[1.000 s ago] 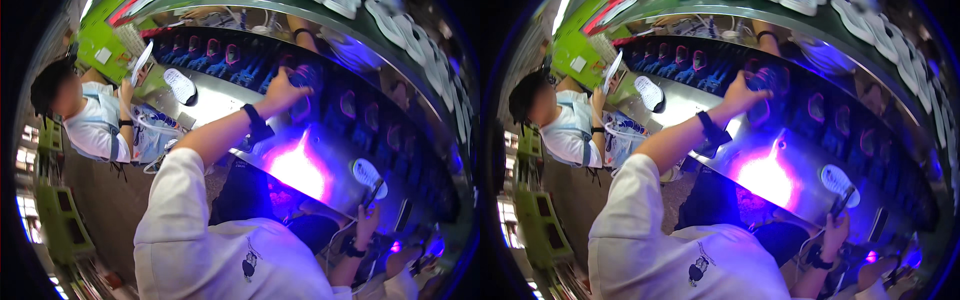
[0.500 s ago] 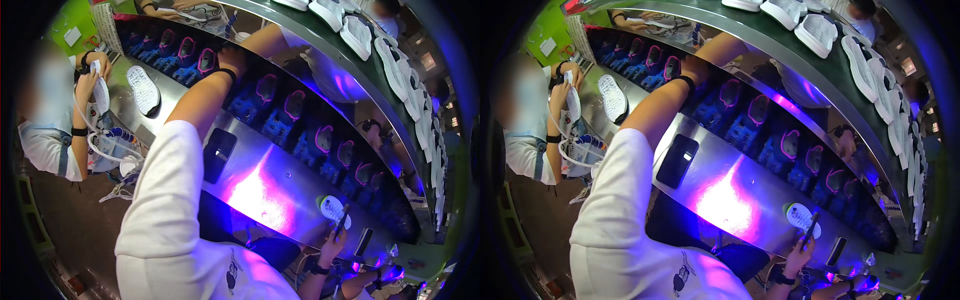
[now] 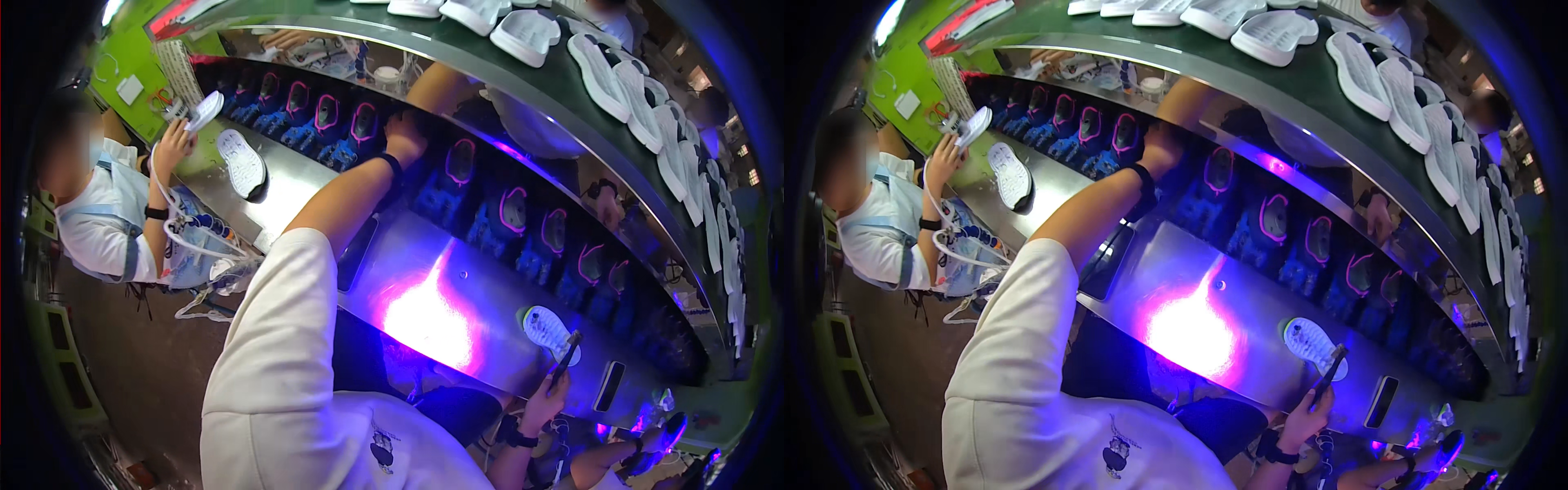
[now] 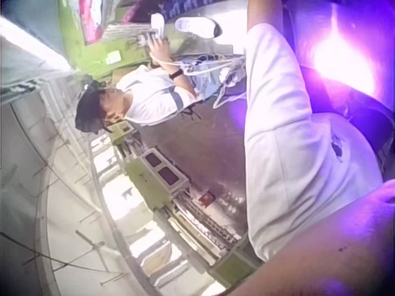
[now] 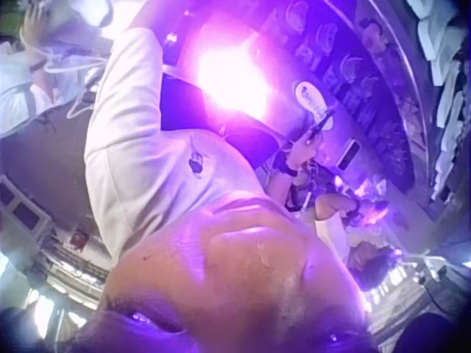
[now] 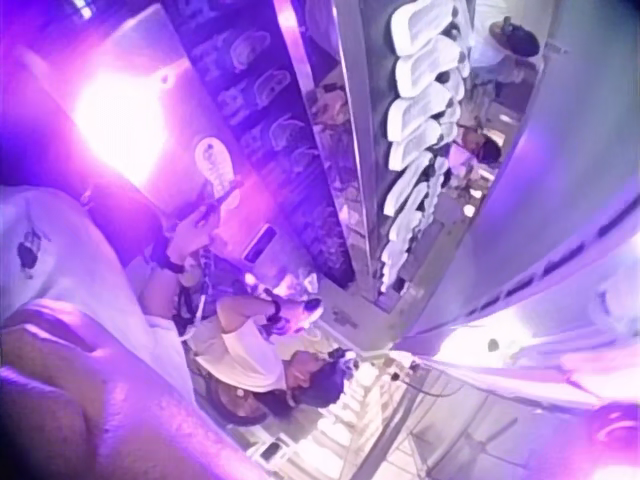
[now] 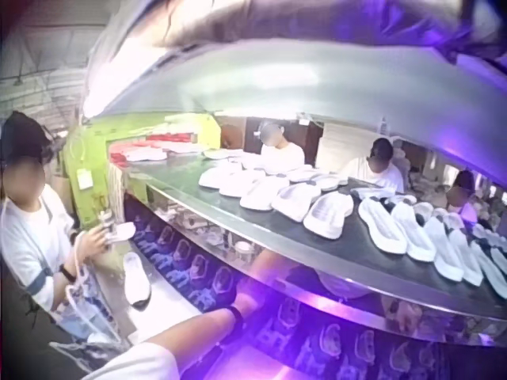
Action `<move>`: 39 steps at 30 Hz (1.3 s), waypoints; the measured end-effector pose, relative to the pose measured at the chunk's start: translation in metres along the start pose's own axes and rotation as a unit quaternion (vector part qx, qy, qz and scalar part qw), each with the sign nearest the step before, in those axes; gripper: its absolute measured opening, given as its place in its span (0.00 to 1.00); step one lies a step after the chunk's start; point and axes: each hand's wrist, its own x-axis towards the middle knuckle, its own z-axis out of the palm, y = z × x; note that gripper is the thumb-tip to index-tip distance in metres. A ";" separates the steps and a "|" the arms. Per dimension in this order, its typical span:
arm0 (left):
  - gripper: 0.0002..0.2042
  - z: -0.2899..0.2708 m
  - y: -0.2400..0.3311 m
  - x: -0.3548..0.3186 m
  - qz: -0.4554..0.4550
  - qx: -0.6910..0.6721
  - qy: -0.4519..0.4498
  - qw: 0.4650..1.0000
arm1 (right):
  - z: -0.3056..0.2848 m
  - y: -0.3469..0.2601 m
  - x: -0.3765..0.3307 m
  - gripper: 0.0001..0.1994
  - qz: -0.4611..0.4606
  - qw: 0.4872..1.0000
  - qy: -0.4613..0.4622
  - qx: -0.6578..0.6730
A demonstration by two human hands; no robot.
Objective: The recorder is assembling shoe components on a production line, using a tool to apply pressure or glue to the shoe uppers.
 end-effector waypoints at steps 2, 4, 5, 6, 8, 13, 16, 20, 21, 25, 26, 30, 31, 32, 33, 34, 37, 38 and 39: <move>0.26 0.007 0.022 -0.011 0.131 0.015 0.093 0.987 | -0.002 0.014 0.002 0.20 -0.028 0.998 0.001 0.053; 0.25 0.025 0.056 -0.029 0.203 -0.005 0.119 0.972 | -0.003 0.014 0.000 0.21 -0.051 0.994 0.005 0.100; 0.26 0.033 0.072 -0.043 0.147 -0.032 0.069 0.986 | -0.011 0.006 -0.001 0.21 0.018 0.989 -0.030 0.142; 0.26 0.042 0.083 -0.057 0.152 -0.026 0.071 0.985 | -0.019 -0.002 -0.002 0.21 0.087 0.977 -0.065 0.184; 0.28 0.048 0.092 -0.075 -0.006 -0.059 0.055 0.997 | -0.030 -0.018 -0.006 0.21 0.114 0.966 -0.072 0.221; 0.29 0.009 0.099 -0.149 0.045 -0.235 0.052 0.970 | -0.047 -0.010 -0.022 0.18 0.166 0.939 -0.064 0.293; 0.37 -0.048 0.101 -0.263 0.180 -0.377 -0.110 0.902 | -0.060 -0.001 -0.025 0.17 0.183 0.940 -0.085 0.276; 0.34 -0.105 0.094 -0.347 0.355 -0.263 -0.385 0.810 | -0.059 -0.022 -0.011 0.19 0.211 0.927 -0.070 0.300; 0.30 -0.107 0.096 -0.347 0.475 -0.122 -0.388 0.780 | -0.058 -0.024 -0.010 0.18 0.181 0.926 -0.058 0.327; 0.24 -0.118 0.167 -0.371 0.543 0.094 -0.392 0.736 | -0.078 -0.055 -0.015 0.18 0.142 0.936 -0.027 0.321; 0.30 -0.103 0.173 -0.384 0.554 0.088 -0.336 0.757 | -0.083 -0.063 -0.018 0.19 0.121 0.935 -0.030 0.331; 0.31 -0.043 0.154 -0.430 0.656 0.247 -0.128 0.702 | -0.104 -0.097 -0.035 0.21 0.089 0.931 -0.040 0.350; 0.31 -0.041 0.148 -0.431 0.654 0.239 -0.127 0.707 | -0.109 -0.101 -0.037 0.21 0.088 0.935 -0.042 0.342; 0.28 -0.041 0.139 -0.429 0.704 0.225 -0.159 0.655 | -0.112 -0.104 -0.039 0.22 0.057 0.940 -0.037 0.333; 0.25 -0.046 0.127 -0.428 0.748 0.214 -0.193 0.598 | -0.112 -0.107 -0.044 0.22 0.030 0.943 -0.037 0.330; 0.24 -0.055 0.124 -0.425 0.739 0.194 -0.256 0.592 | -0.114 -0.109 -0.045 0.23 0.038 0.937 -0.047 0.345; 0.24 -0.085 0.122 -0.404 0.748 0.069 -0.164 0.639 | -0.108 -0.109 -0.048 0.23 0.026 0.946 -0.055 0.318; 0.26 -0.101 0.129 -0.398 0.693 -0.013 -0.158 0.704 | -0.102 -0.104 -0.048 0.22 0.027 0.941 -0.070 0.331; 0.31 -0.120 0.136 -0.397 0.638 -0.030 -0.147 0.755 | -0.092 -0.101 -0.049 0.22 0.038 0.936 -0.079 0.340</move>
